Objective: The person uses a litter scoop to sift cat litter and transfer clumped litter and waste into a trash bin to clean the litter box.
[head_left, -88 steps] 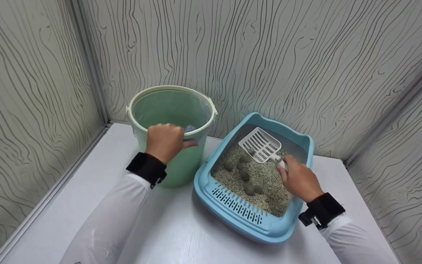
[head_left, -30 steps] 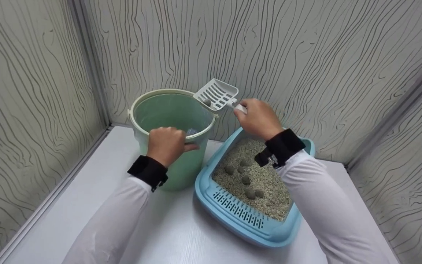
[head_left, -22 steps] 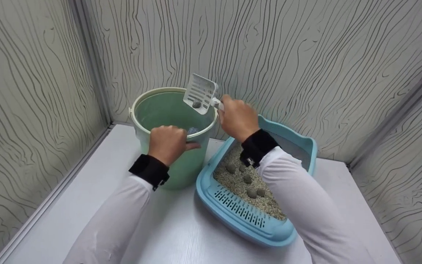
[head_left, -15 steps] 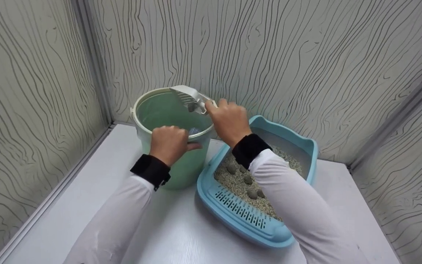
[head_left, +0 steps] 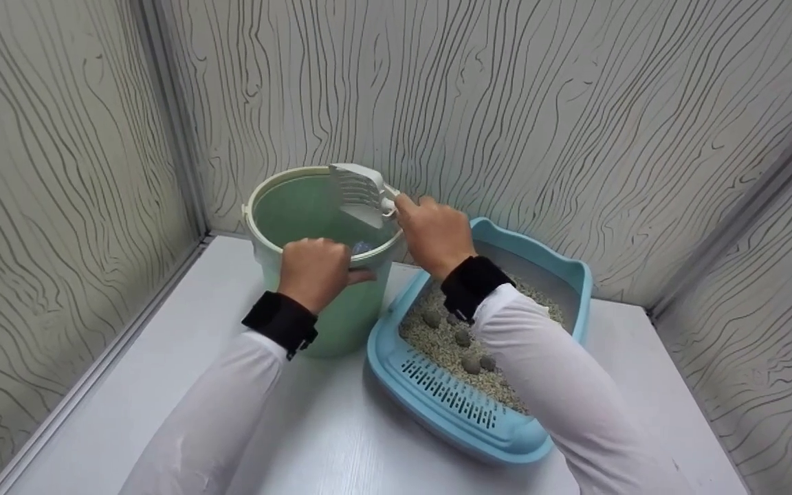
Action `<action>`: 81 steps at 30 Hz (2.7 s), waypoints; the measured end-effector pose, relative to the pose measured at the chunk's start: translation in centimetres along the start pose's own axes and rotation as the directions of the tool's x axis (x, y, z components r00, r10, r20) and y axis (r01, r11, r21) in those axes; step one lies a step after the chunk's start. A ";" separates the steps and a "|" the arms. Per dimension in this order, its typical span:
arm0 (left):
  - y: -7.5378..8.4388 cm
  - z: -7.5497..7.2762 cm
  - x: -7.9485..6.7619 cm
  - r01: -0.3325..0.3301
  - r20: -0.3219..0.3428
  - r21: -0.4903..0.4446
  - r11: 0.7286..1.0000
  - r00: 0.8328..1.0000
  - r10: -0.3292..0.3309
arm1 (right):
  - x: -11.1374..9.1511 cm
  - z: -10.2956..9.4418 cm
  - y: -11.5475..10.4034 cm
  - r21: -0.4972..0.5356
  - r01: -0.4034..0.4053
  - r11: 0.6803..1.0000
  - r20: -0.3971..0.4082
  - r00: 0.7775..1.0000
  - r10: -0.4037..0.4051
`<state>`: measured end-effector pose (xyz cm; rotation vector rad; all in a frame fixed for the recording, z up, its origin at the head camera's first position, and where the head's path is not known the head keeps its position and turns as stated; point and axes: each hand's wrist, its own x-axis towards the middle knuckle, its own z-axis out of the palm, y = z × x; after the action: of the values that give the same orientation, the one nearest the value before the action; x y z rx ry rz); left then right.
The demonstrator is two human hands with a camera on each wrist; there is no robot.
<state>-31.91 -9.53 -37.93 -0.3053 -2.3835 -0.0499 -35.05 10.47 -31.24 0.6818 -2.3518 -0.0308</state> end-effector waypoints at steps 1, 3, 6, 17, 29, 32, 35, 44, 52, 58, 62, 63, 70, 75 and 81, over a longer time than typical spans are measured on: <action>0.0 0.0 0.0 0.002 -0.004 0.001 1.000 1.000 -0.002 | 0.0 -0.1 0.1 0.026 -0.011 1.000 0.015 1.000 0.010; -0.1 -0.1 0.0 0.002 -0.013 0.010 1.000 1.000 -0.002 | -0.1 -0.3 0.3 0.074 -0.039 0.996 0.061 0.998 0.035; -0.1 -0.1 0.0 -0.001 -0.024 0.010 1.000 1.000 0.001 | -0.1 -0.8 0.6 0.144 -0.103 0.984 0.151 0.985 0.081; 0.1 0.0 -0.2 -0.004 -0.011 0.016 1.000 1.000 0.004 | -1.4 -2.2 2.7 0.341 -0.334 0.879 0.373 0.906 0.200; -0.2 -0.2 0.1 -0.004 -0.001 0.030 1.000 1.000 0.004 | -5.5 -4.5 6.6 0.506 -0.494 0.707 0.465 0.847 0.259; -0.2 -0.3 0.1 0.000 0.015 0.027 1.000 1.000 -0.001 | -7.2 -5.2 7.7 0.517 -0.504 0.692 0.461 0.845 0.271; 0.0 -0.3 0.2 -0.005 0.026 0.023 1.000 1.000 0.005 | -9.0 -5.9 8.9 0.501 -0.506 0.702 0.446 0.846 0.291; 0.1 -0.3 0.4 -0.008 0.040 0.016 1.000 0.999 0.008 | -14.2 -7.7 12.3 0.419 -0.521 0.744 0.437 0.834 0.338; -0.1 -0.3 0.6 -0.017 0.005 0.044 0.999 1.000 0.017 | -16.7 -8.4 14.8 0.326 -0.537 0.778 0.506 0.794 0.337; 0.0 -0.4 0.7 -0.015 0.026 0.041 0.999 1.000 0.014 | -17.8 -7.6 16.3 0.246 -0.530 0.812 0.538 0.771 0.341; 0.1 -0.4 0.8 -0.015 0.032 0.038 0.999 0.999 0.014 | -18.3 -6.9 17.0 0.213 -0.504 0.837 0.558 0.766 0.319; 0.1 -0.4 0.8 -0.015 0.031 0.035 0.999 0.999 0.014 | -18.4 -6.7 17.1 0.202 -0.496 0.844 0.565 0.763 0.313; 0.2 -0.4 1.0 -0.019 0.028 0.020 1.000 0.999 0.019 | -17.8 -6.0 17.4 0.105 -0.443 0.891 0.609 0.736 0.294; -0.1 -0.5 0.9 -0.018 0.025 0.028 0.999 1.000 0.017 | -16.8 -5.7 17.5 0.080 -0.426 0.901 0.655 0.704 0.274; -0.2 -0.4 0.8 -0.009 0.010 0.041 0.999 1.000 0.009 | -16.1 -5.0 16.9 0.041 -0.417 0.908 0.696 0.664 0.273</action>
<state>-32.23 -9.57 -37.14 -0.2975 -2.3891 0.0040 -29.59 33.61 -33.80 0.3069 -3.2101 0.1553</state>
